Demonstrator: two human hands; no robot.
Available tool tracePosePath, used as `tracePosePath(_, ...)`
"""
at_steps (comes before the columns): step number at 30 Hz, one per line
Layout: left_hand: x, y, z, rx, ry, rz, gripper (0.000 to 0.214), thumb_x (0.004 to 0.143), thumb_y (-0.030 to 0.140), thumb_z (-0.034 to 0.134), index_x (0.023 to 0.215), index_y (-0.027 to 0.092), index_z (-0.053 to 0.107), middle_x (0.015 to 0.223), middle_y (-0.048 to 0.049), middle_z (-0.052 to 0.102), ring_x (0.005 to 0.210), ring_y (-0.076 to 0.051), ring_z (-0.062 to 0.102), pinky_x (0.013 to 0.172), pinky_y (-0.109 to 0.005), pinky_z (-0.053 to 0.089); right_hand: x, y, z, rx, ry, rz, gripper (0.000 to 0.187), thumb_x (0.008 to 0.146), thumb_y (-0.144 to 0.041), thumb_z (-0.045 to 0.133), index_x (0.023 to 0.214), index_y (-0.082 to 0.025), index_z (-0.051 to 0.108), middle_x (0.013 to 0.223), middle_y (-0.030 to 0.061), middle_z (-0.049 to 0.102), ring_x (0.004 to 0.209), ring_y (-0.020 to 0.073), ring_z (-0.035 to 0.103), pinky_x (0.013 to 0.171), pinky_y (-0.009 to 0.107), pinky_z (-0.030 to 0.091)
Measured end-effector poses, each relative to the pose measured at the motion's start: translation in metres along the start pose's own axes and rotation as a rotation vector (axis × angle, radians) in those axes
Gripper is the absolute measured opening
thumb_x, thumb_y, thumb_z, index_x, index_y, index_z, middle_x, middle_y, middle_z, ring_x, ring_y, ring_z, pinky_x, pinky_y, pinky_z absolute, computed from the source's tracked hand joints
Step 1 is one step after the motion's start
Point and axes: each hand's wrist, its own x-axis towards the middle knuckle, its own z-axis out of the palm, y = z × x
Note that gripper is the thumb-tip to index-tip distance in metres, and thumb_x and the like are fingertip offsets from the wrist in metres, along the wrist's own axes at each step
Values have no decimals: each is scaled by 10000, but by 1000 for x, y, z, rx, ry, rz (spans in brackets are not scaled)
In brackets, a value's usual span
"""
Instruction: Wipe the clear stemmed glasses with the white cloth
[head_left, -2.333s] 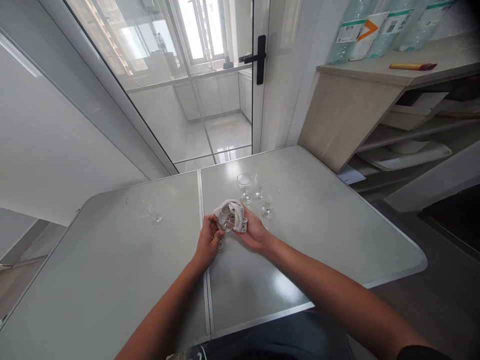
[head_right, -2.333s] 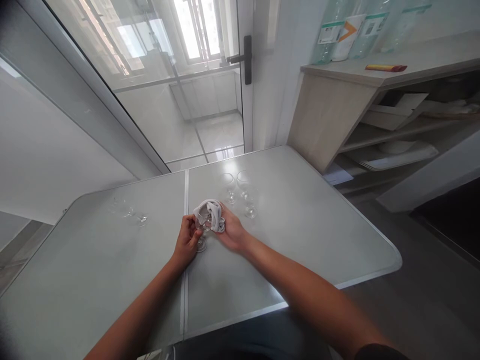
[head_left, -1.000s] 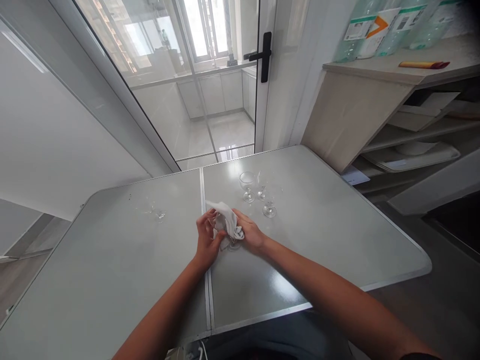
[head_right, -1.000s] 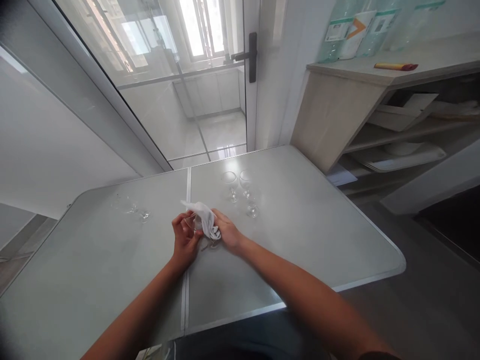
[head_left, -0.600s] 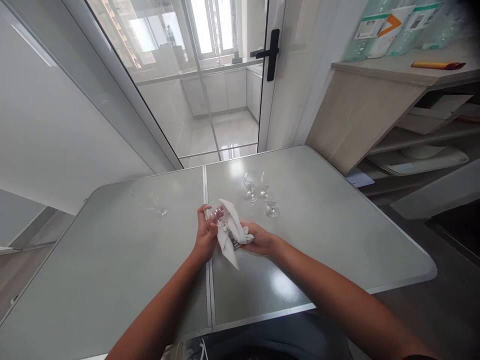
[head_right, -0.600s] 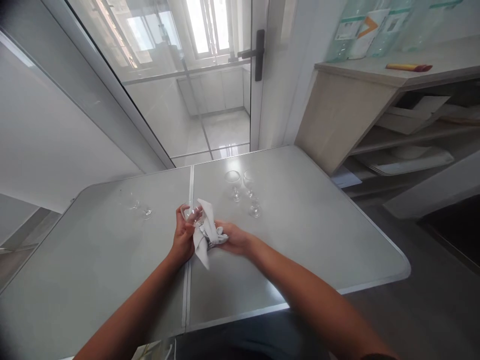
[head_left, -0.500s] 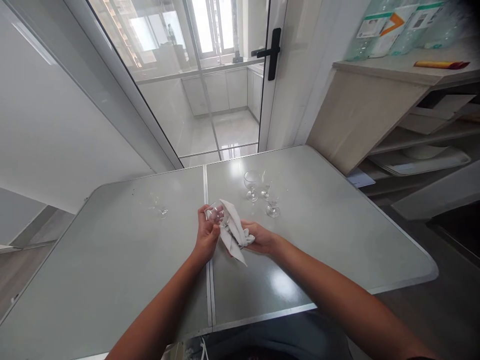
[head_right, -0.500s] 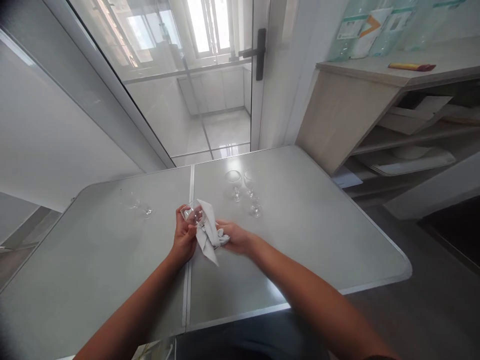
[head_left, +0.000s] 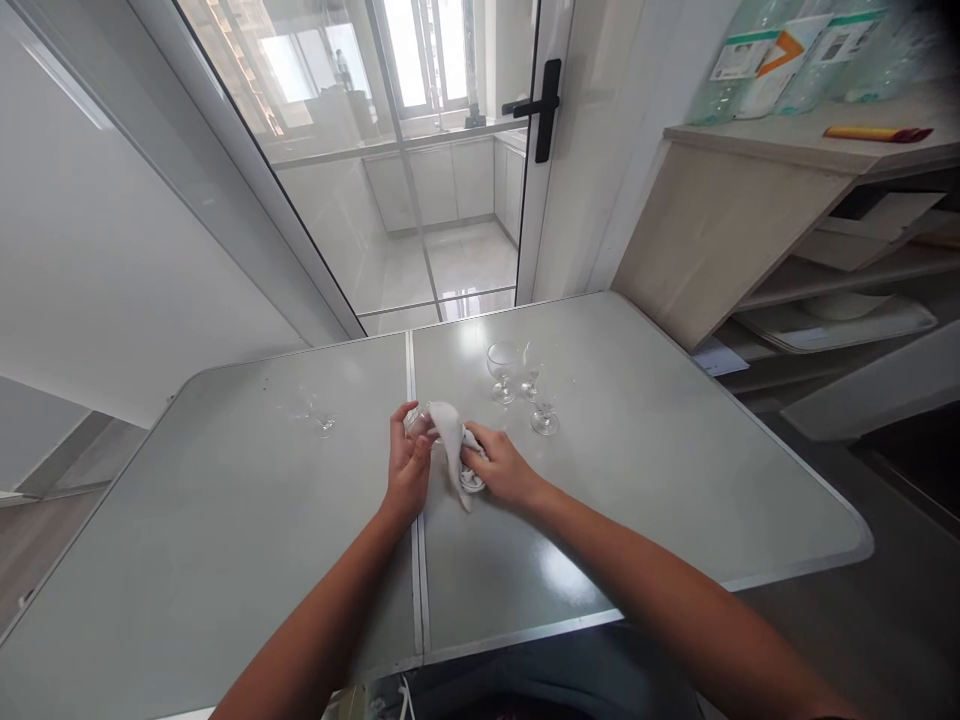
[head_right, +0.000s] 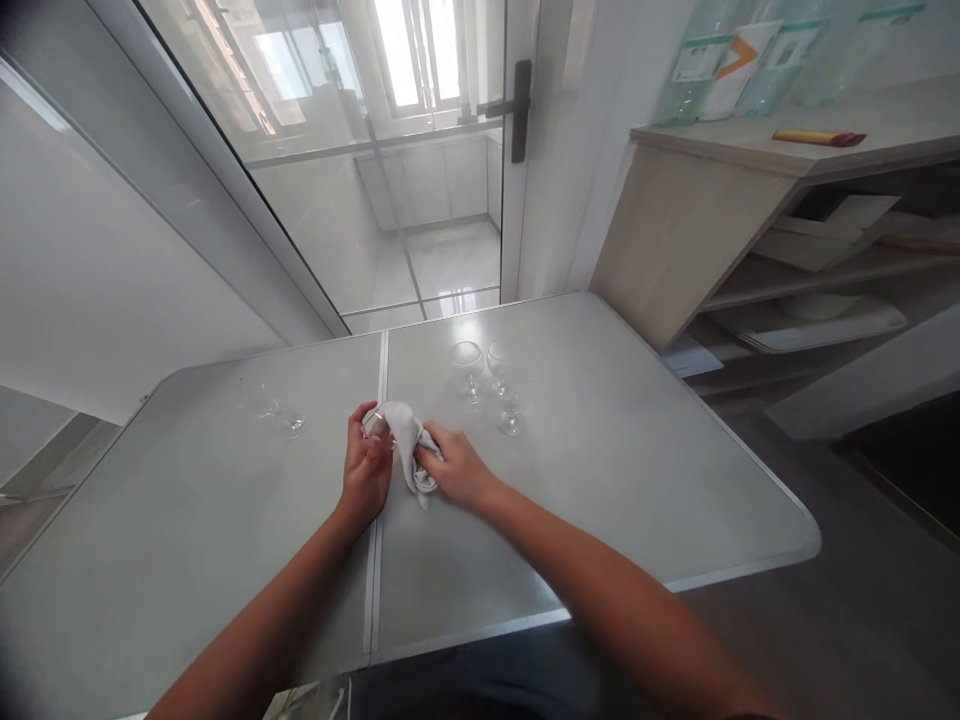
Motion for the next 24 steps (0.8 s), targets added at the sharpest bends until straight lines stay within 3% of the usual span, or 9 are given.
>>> tracePosePath(3, 2, -1, -3, -60, -33, -41, 633, 924, 576, 657, 1442, 273, 458, 1389, -163, 625, 1114, -254, 663, 982, -438, 524, 4, 3, 2, 436, -134, 211, 284, 857, -461, 657, 785, -187, 652, 713, 31, 605, 643, 156, 507, 602, 266, 385)
tracePosePath(5, 2, -2, -5, -49, -31, -47, 642, 903, 590, 678, 1417, 239, 519, 1398, -178, 619, 1154, -268, 649, 989, -430, 521, 5, 4, 2, 543, -172, 280, 316, 843, -487, 685, 794, -175, 668, 692, 35, 605, 619, 150, 504, 573, 262, 385)
tracePosePath(8, 2, -5, -6, -7, 17, -5, 631, 883, 580, 714, 1399, 253, 555, 1360, -146, 635, 1157, -259, 647, 983, -404, 526, 3, 3, -1, 321, -107, 161, 308, 877, -479, 682, 844, -173, 689, 716, 22, 628, 654, 154, 507, 600, 261, 380)
tracePosePath(11, 2, -8, -7, 90, 59, 38, 596, 888, 551, 727, 1391, 277, 561, 1324, -116, 645, 1154, -240, 644, 979, -378, 527, 0, 0, -4, -72, 3, -31, 154, 908, -360, 661, 879, -209, 672, 748, -1, 634, 684, 158, 502, 672, 275, 359)
tracePosePath(13, 1, -8, -7, 140, 73, 53, 577, 898, 533, 724, 1391, 284, 558, 1323, -109, 647, 1177, -237, 635, 987, -366, 519, 0, -1, -5, -199, 42, -78, 91, 923, -303, 632, 882, -225, 653, 730, -9, 617, 663, 153, 484, 682, 281, 335)
tracePosePath(20, 3, -4, -9, -79, -40, -74, 608, 897, 583, 690, 1376, 232, 560, 1324, -159, 652, 1191, -300, 652, 996, -450, 524, 6, 6, -2, 241, -166, 139, 354, 884, -525, 655, 849, -174, 681, 675, 14, 593, 616, 154, 488, 615, 276, 365)
tracePosePath(24, 5, -5, -10, -89, -36, -76, 667, 836, 576, 765, 1375, 237, 564, 1339, -165, 646, 1186, -296, 652, 980, -429, 531, 5, 3, -4, 169, -148, 76, 326, 938, -483, 589, 855, -179, 674, 735, 25, 622, 656, 160, 510, 643, 282, 380)
